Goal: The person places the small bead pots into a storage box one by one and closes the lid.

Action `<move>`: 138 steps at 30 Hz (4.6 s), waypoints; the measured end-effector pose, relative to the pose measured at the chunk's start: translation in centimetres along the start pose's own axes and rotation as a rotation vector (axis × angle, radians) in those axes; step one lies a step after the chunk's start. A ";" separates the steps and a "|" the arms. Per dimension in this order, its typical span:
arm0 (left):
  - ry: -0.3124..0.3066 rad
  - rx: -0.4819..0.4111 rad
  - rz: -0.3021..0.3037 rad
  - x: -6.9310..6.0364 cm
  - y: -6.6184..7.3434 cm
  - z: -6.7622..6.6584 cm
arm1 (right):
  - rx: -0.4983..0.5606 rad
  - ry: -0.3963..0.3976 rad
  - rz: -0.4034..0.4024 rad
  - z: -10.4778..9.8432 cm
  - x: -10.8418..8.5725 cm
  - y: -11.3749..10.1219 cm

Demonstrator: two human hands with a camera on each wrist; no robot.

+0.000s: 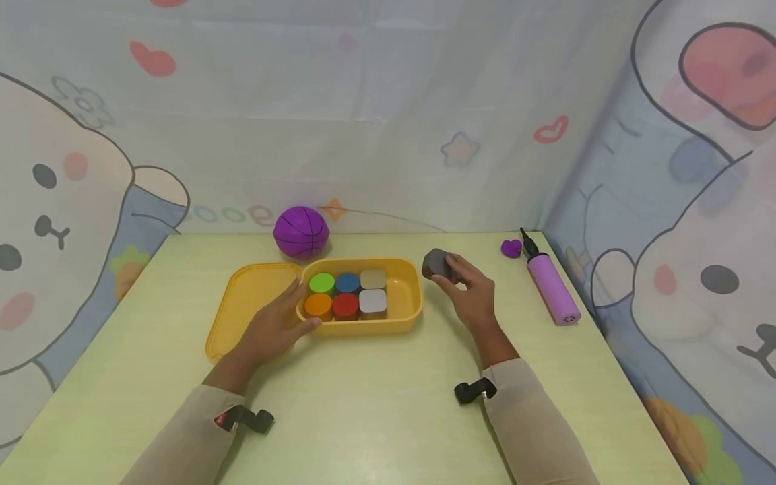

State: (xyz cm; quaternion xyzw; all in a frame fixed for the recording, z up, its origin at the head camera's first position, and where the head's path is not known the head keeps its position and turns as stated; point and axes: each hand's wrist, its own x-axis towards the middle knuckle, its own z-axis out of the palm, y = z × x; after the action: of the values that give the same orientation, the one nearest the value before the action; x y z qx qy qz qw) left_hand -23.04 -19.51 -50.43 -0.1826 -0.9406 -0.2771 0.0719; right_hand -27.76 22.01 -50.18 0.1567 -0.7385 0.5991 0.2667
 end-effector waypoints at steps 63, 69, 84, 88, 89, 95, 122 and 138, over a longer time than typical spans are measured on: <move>-0.026 0.001 -0.013 0.1 0.2 -0.1 | -0.423 -0.423 0.145 4.1 0.2 -1.4; -0.018 0.005 -0.011 0.2 0.0 0.0 | -0.512 -0.455 0.139 4.3 0.3 -1.9; -0.025 0.000 -0.015 0.2 -0.1 0.1 | -0.655 -0.534 0.231 4.6 0.7 -3.1; -0.022 0.003 -0.014 0.2 -0.2 0.1 | -0.694 -0.543 0.236 4.7 0.9 -3.2; -0.022 0.003 -0.014 0.2 -0.2 0.1 | -0.706 -0.544 0.237 4.7 0.9 -3.2; -0.025 0.004 -0.011 0.3 -0.1 0.0 | -0.726 -0.548 0.245 4.8 1.2 -3.4; 0.064 0.067 -0.039 0.3 -1.6 -2.5 | -0.429 -0.482 0.162 4.8 0.9 -2.9; 0.031 0.152 -0.242 0.3 -5.5 -5.3 | -0.360 -0.355 -0.024 7.7 -1.4 -5.6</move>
State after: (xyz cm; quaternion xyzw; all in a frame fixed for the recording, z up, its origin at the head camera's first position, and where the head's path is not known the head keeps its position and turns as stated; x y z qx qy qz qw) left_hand -25.18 -26.59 -48.65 -0.0574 -0.9728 -0.2146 0.0659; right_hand -25.09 13.16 -47.55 0.2183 -0.8666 0.4177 0.1637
